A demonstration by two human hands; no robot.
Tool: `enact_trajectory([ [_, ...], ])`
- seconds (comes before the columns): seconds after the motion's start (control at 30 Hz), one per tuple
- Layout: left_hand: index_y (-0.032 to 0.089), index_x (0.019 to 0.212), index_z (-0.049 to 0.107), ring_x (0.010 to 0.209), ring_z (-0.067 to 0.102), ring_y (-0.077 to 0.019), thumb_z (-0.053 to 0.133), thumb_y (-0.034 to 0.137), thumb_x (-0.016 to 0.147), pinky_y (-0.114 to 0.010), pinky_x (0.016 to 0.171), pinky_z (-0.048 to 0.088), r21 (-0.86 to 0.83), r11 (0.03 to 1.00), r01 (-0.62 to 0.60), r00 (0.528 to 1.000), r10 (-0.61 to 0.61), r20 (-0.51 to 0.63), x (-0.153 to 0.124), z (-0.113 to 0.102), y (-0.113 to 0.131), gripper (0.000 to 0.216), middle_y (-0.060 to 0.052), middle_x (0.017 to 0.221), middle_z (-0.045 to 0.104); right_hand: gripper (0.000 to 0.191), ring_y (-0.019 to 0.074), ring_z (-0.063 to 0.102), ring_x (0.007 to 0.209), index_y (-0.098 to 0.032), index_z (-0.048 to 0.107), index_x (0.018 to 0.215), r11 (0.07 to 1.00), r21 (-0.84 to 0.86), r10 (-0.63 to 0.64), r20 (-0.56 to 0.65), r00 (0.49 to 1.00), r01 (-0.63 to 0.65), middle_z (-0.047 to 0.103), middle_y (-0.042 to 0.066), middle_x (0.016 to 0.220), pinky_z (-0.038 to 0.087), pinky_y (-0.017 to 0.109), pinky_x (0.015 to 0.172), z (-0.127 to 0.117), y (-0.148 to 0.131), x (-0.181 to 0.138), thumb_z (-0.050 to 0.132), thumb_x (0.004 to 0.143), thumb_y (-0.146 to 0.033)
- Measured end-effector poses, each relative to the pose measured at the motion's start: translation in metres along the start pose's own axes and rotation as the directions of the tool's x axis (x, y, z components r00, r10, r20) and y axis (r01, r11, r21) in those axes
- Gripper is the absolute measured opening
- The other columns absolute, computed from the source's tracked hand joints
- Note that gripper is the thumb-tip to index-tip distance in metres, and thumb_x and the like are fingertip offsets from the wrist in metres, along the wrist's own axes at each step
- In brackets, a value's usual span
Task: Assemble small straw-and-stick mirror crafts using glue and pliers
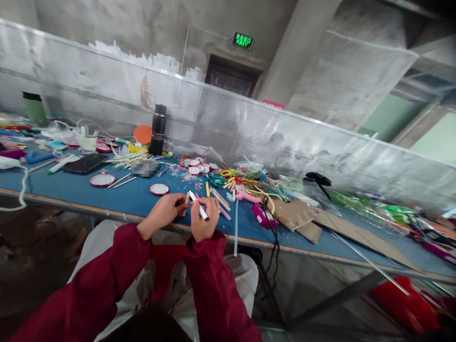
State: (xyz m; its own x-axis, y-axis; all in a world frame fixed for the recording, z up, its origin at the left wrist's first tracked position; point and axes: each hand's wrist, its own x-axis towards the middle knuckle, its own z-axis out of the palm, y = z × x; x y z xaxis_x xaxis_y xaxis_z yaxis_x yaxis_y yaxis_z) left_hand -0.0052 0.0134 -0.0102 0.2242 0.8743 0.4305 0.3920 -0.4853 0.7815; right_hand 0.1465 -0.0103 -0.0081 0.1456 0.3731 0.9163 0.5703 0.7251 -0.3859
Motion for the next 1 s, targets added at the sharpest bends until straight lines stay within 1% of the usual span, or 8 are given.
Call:
enact_trajectory([
  [0.5,0.018,0.081,0.067,0.060,0.054,-0.0155,0.061,0.037,0.085,-0.026,0.058,0.038,0.032,0.999,-0.001,1.000,0.000,0.022,0.0008,0.0004,-0.0016,0.020,0.000,0.066,0.065,0.010,0.0180,0.059,0.073,-0.022,0.056,0.077,1.000,0.003,0.001,0.013,1.000,-0.001,0.066,0.000,0.073,0.047,0.039,0.085,-0.0002,-0.0004,0.0007,0.057,0.087,-0.021],
  [0.67,0.018,0.081,0.067,0.060,0.053,-0.0157,0.062,0.035,0.083,-0.026,0.058,0.038,0.026,1.000,-0.016,1.000,0.015,0.003,0.0000,0.0000,-0.0003,0.018,0.000,0.065,0.065,0.010,0.0178,0.059,0.074,-0.022,0.057,0.078,1.000,0.011,0.009,0.005,1.000,-0.009,0.067,0.000,0.074,0.047,0.038,0.083,-0.0002,-0.0011,0.0010,0.058,0.088,-0.020],
  [1.0,0.018,0.086,0.069,0.060,0.055,-0.0153,0.060,0.036,0.086,-0.025,0.058,0.037,0.034,0.999,-0.011,1.000,0.010,0.027,0.0015,0.0008,-0.0047,0.020,0.000,0.068,0.066,0.010,0.0192,0.059,0.080,-0.022,0.057,0.079,1.000,0.003,0.021,-0.017,1.000,-0.021,0.068,0.001,0.076,0.046,0.037,0.083,0.0012,0.0027,-0.0013,0.058,0.089,-0.022],
])
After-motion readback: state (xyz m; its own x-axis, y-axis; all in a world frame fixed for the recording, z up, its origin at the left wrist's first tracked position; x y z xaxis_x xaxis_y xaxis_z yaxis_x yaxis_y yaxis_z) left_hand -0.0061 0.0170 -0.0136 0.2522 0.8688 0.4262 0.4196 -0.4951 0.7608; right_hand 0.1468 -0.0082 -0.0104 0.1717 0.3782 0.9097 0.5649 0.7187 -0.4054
